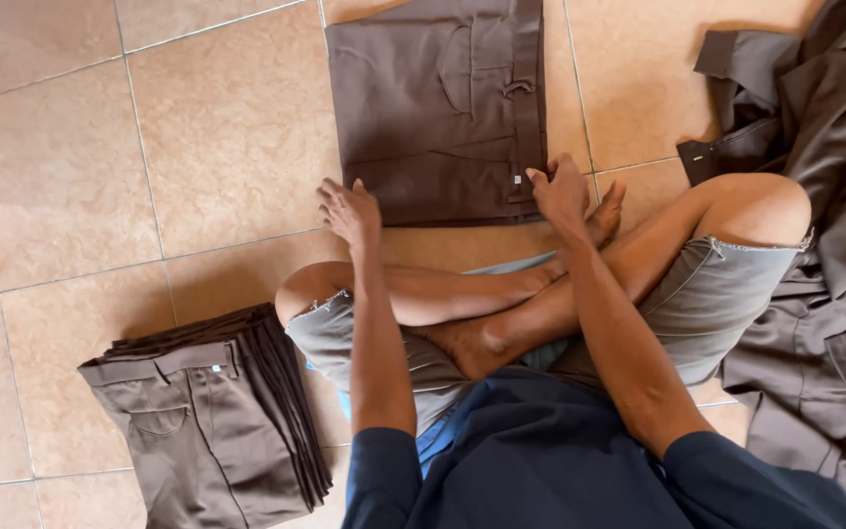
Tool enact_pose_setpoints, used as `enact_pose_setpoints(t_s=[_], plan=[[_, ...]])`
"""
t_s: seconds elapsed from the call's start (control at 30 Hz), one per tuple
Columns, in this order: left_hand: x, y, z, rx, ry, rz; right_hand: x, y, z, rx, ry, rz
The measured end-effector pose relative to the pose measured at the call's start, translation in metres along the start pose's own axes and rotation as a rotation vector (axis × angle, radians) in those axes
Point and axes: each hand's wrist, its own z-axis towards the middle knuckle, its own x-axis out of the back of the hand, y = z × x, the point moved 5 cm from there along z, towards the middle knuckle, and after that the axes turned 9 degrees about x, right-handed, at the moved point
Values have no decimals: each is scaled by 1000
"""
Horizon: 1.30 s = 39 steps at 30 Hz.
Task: Folding brown pants and stacking them neatly on a tiled floor.
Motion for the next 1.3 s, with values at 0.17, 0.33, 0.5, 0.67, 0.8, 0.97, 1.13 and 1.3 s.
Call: enact_pose_setpoints(t_s=[0.17, 0.33, 0.5, 0.67, 0.8, 0.97, 1.13, 1.3], plan=[[-55, -56, 23, 125, -389, -249, -37, 45, 41, 80, 229, -2], [-161, -77, -62, 62, -929, -561, 14, -26, 60, 320, 435, -331], [4, 44, -142, 108, -1421, -518, 19, -97, -7, 679, 318, -423], [4, 24, -71, 121, -1259, -424, -36, -67, -22, 355, -131, -506], [-66, -20, 36, 361, -632, -542, -61, -34, -12, 492, 145, -663], [-58, -10, 83, 676, -419, -735, -56, -32, -10, 440, -75, -562], [-198, -59, 143, 524, -534, -211, -44, -57, -22, 352, -176, -567], [-45, -18, 50, 544, -323, -598, -39, -61, -23, 322, -145, -584]])
